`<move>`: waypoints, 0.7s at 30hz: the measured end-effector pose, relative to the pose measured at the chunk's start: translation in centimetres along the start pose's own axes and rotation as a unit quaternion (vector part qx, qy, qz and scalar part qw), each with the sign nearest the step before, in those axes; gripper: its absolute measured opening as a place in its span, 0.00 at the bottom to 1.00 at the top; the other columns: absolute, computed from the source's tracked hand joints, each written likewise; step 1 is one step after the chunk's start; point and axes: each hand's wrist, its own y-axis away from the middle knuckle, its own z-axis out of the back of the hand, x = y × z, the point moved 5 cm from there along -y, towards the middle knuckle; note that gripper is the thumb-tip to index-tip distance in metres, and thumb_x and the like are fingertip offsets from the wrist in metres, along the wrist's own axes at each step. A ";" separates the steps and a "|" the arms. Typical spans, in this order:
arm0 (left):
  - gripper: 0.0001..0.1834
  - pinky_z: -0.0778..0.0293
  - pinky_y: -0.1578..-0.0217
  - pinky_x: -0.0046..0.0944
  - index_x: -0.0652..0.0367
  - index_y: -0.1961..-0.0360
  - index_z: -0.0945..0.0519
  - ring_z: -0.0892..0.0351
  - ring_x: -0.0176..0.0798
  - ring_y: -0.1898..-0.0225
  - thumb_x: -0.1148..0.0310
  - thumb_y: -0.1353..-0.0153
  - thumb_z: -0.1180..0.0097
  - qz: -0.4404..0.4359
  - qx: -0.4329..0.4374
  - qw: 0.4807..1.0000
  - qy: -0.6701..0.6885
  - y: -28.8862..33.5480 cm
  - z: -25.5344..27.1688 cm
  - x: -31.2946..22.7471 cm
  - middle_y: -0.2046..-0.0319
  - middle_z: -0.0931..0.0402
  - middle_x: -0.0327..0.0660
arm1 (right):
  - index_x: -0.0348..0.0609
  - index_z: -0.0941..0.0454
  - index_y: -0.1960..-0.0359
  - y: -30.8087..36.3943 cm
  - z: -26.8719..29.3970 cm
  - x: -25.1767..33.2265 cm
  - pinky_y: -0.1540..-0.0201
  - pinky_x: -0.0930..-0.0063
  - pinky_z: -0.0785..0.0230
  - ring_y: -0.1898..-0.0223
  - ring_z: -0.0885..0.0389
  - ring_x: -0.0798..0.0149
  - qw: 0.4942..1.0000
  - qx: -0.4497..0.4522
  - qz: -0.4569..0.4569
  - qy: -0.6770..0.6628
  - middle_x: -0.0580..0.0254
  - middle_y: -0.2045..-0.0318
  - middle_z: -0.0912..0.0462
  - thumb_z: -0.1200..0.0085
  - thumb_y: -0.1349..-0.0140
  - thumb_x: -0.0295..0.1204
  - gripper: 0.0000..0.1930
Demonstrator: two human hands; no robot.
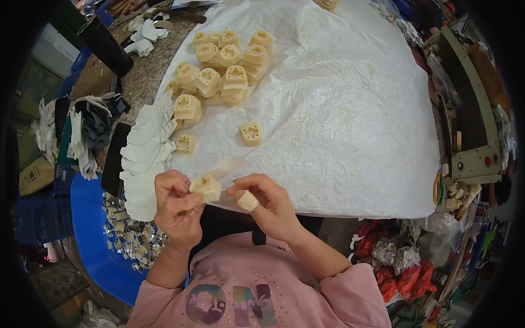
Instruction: Assembling small plastic shoe components with silver inserts.
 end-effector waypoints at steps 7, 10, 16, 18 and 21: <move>0.12 0.26 0.64 0.40 0.63 0.68 0.26 0.24 0.47 0.62 0.88 0.53 0.43 0.031 0.088 0.991 0.097 1.1 -1.3 -0.3 0.66 0.28 0.48 | 0.32 0.31 0.54 0.9 -0.3 0.1 0.49 0.71 0.29 0.55 0.22 0.66 0.985 -0.071 -0.001 -0.155 0.55 0.58 0.23 0.59 0.31 0.30 0.12; 0.12 0.26 0.66 0.39 0.65 0.69 0.26 0.23 0.48 0.63 0.89 0.56 0.43 0.004 0.122 0.992 0.036 1.2 -1.9 -0.5 0.66 0.28 0.49 | 0.31 0.30 0.54 1.5 0.1 -0.2 0.50 0.70 0.28 0.55 0.22 0.64 0.987 -0.073 -0.007 -0.142 0.54 0.57 0.23 0.59 0.31 0.29 0.13; 0.12 0.30 0.70 0.38 0.68 0.71 0.26 0.27 0.46 0.68 0.87 0.60 0.43 -0.053 0.142 0.983 -0.108 1.5 -3.2 -1.2 0.67 0.29 0.48 | 0.29 0.29 0.52 1.0 -0.6 0.8 0.52 0.69 0.26 0.57 0.21 0.63 0.997 -0.046 -0.011 -0.058 0.50 0.58 0.21 0.60 0.31 0.29 0.15; 0.11 0.31 0.71 0.38 0.68 0.71 0.26 0.28 0.45 0.69 0.86 0.59 0.43 -0.056 0.154 0.977 -0.135 1.2 -3.4 -1.4 0.67 0.29 0.48 | 0.29 0.28 0.52 0.8 -0.7 1.0 0.53 0.69 0.26 0.58 0.20 0.64 0.999 -0.040 -0.011 -0.002 0.50 0.58 0.21 0.61 0.31 0.30 0.15; 0.12 0.31 0.72 0.38 0.68 0.70 0.27 0.28 0.45 0.69 0.87 0.59 0.43 -0.043 0.174 0.968 -0.173 1.0 -3.4 -1.3 0.67 0.29 0.48 | 0.30 0.27 0.53 0.4 -0.5 1.7 0.55 0.70 0.26 0.59 0.20 0.66 0.992 -0.005 -0.015 0.122 0.51 0.59 0.20 0.61 0.31 0.30 0.15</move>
